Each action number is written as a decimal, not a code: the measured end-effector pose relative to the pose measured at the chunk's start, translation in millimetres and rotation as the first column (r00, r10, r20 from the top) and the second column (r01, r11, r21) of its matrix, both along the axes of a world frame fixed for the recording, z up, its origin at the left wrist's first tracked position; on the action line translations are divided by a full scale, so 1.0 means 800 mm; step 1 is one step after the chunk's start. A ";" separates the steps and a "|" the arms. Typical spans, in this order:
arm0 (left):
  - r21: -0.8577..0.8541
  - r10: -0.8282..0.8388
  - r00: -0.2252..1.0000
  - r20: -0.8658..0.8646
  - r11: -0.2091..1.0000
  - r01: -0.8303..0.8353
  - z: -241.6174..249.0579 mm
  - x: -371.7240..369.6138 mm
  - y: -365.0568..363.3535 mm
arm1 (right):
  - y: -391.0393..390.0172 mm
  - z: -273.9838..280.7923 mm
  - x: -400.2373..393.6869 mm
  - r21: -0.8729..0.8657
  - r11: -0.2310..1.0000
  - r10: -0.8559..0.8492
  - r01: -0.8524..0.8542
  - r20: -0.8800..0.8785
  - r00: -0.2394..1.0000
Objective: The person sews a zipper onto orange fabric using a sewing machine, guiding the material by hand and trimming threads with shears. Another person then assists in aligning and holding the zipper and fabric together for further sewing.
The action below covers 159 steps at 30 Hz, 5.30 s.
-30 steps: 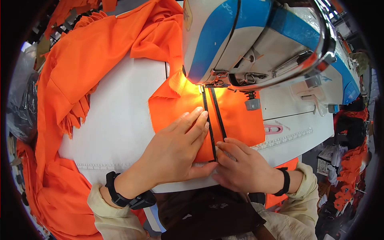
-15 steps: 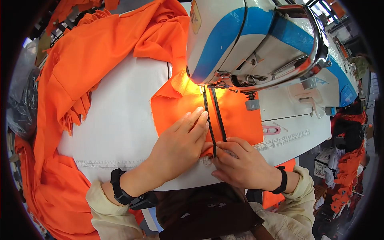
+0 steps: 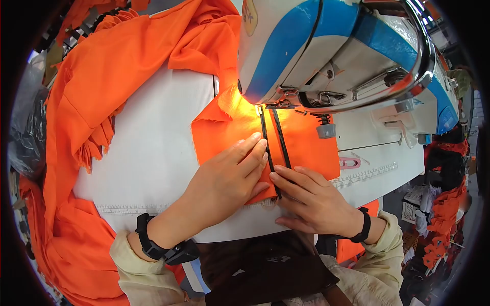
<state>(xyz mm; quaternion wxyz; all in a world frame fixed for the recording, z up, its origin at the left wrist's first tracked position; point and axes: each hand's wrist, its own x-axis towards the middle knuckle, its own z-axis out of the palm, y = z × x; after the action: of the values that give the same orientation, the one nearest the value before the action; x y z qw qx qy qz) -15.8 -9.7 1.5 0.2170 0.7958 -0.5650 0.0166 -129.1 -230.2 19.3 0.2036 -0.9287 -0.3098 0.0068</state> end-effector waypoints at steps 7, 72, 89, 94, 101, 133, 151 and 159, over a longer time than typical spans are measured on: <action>-0.019 -0.006 1.000 0.022 1.000 0.007 0.001 -0.001 -0.001 | -0.005 0.007 0.011 -0.014 0.999 0.044 -0.044 0.044 0.998; 0.035 0.098 0.992 -0.082 0.995 -0.095 -0.007 0.003 -0.002 | 0.013 -0.006 0.044 -0.178 0.968 -0.136 0.178 0.223 0.965; 0.056 0.068 0.998 0.014 0.996 -0.068 -0.003 0.006 -0.001 | 0.001 -0.013 0.037 -0.337 0.932 -0.139 0.134 0.010 0.990; 0.067 0.066 0.997 0.032 0.995 -0.068 -0.005 0.006 -0.001 | 0.001 -0.012 0.045 -0.152 0.977 -0.144 0.146 0.030 0.989; 0.060 0.074 0.997 0.034 0.995 -0.076 -0.006 0.011 -0.003 | -0.003 -0.018 0.049 -0.154 0.970 -0.196 0.186 -0.053 0.979; -0.013 -0.048 0.990 0.132 0.999 0.050 -0.002 0.015 -0.001 | 0.003 -0.009 0.045 -0.053 0.988 -0.133 0.147 0.207 0.969; 0.069 -0.011 0.998 0.066 0.998 0.006 0.005 0.020 0.010 | 0.001 -0.006 0.045 -0.006 0.990 -0.137 0.139 0.151 0.979; 0.100 -0.035 0.995 0.088 0.995 0.026 0.005 0.020 0.011 | 0.001 -0.002 0.045 -0.018 0.991 -0.128 0.132 0.141 0.982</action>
<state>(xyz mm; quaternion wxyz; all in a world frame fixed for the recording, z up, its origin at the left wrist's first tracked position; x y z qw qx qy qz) 0.5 -1.3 5.5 0.1522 0.7952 -0.5865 0.0211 -92.8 -229.2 17.9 0.1686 -0.9479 -0.2618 -0.0670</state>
